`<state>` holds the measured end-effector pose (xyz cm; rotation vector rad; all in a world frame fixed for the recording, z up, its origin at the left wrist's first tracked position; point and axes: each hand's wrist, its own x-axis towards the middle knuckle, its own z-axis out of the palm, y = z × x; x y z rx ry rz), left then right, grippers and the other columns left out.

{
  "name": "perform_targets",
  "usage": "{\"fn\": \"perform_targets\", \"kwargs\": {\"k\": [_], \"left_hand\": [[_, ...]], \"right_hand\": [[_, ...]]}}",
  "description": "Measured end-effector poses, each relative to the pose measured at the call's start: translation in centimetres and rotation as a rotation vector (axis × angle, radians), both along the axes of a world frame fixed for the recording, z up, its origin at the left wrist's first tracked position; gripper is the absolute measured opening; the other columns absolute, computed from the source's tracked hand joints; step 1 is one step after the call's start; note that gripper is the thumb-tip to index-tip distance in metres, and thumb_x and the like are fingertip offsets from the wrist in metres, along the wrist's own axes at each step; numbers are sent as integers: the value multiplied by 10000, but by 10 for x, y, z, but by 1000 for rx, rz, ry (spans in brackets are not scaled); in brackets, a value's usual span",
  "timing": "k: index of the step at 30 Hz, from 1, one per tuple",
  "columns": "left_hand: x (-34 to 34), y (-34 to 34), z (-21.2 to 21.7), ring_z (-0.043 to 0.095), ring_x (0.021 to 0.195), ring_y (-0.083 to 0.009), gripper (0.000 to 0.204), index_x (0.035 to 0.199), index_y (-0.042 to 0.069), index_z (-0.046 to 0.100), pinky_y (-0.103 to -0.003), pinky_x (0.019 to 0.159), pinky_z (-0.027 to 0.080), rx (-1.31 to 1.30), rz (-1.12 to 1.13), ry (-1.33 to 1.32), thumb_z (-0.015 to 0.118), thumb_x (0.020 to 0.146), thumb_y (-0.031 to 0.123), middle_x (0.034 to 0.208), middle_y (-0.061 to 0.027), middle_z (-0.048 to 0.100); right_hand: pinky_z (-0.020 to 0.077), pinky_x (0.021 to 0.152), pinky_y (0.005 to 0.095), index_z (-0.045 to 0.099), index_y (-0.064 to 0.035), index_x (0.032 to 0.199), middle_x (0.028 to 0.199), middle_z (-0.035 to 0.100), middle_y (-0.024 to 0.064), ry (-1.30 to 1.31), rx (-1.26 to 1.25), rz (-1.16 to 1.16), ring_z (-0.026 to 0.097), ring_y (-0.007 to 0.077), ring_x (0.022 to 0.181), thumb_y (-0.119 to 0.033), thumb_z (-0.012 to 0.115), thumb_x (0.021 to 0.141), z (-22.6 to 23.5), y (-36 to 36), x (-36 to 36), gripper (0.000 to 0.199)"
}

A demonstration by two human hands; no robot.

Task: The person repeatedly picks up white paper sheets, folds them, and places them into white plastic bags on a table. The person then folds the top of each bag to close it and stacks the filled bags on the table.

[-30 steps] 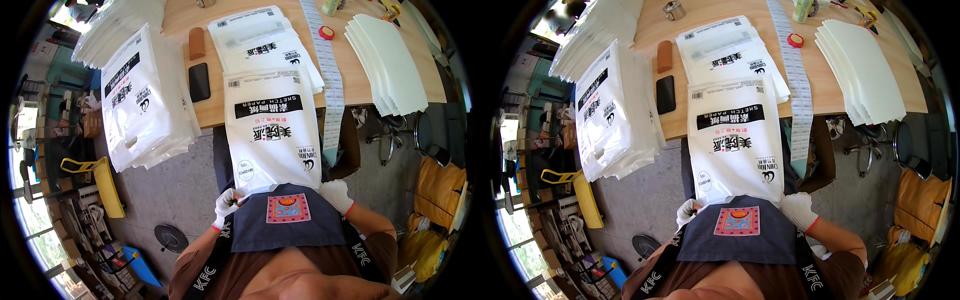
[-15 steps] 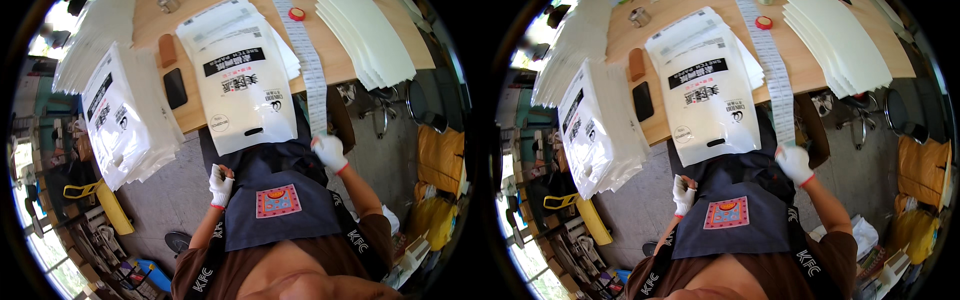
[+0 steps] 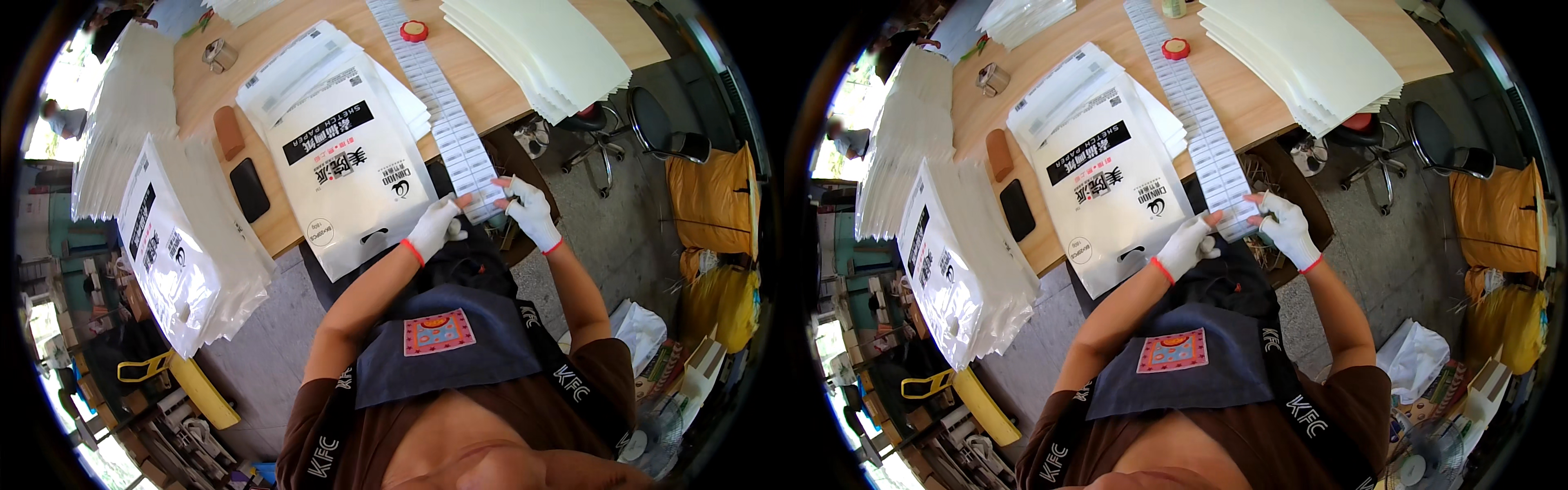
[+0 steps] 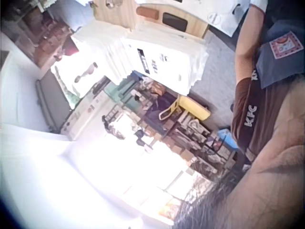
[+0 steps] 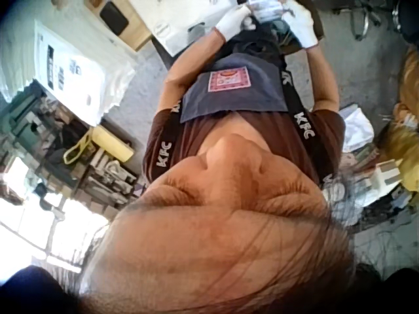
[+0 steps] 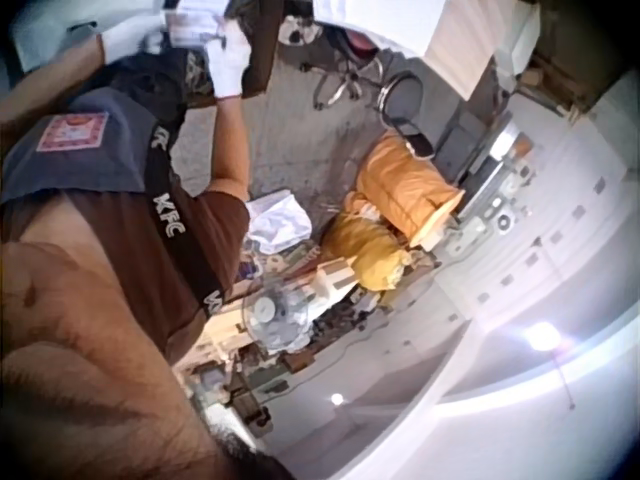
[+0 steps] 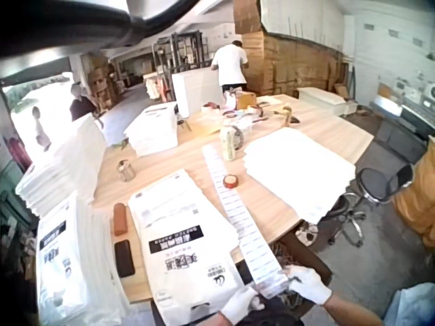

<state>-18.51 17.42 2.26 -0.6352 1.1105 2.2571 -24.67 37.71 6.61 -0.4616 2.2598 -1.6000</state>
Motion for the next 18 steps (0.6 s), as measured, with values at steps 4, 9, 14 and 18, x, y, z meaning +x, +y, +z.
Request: {"fn": "perform_targets", "kwargs": {"k": [4, 9, 14, 18], "left_hand": [[-26, 18, 6, 452, 481, -82, 247, 996, 62, 573, -224, 443, 376, -9, 17, -10, 680, 826, 204, 714, -20, 571], [-35, 22, 43, 495, 462, -103, 237, 1018, 29, 567, -240, 429, 402, -222, -32, -9, 553, 865, 209, 723, -41, 583], [-27, -1, 33, 550, 514, -131, 306, 1048, 20, 551, -259, 479, 439, -484, -215, 147, 575, 884, 278, 728, -62, 586], [34, -56, 28, 604, 643, -173, 366, 1148, 66, 552, -304, 633, 506, -931, -38, 615, 643, 855, 266, 856, -79, 638]], "right_hand": [[439, 936, 427, 666, -83, 788, 891, 629, 80, 634, 365, 152, 606, 250, 933, -93, 748, 637, 11, 9, -10, 172], [434, 940, 463, 510, -74, 620, 951, 619, 67, 980, 249, 115, 593, 289, 957, -139, 771, 553, 37, 3, -14, 277], [445, 922, 424, 582, -38, 693, 963, 620, 87, 857, 117, 92, 591, 292, 977, -46, 737, 571, 49, -6, -14, 198], [464, 796, 311, 577, -1, 717, 1041, 607, 126, 539, -15, -21, 587, 229, 910, 71, 655, 643, 50, -11, -13, 130]]}}
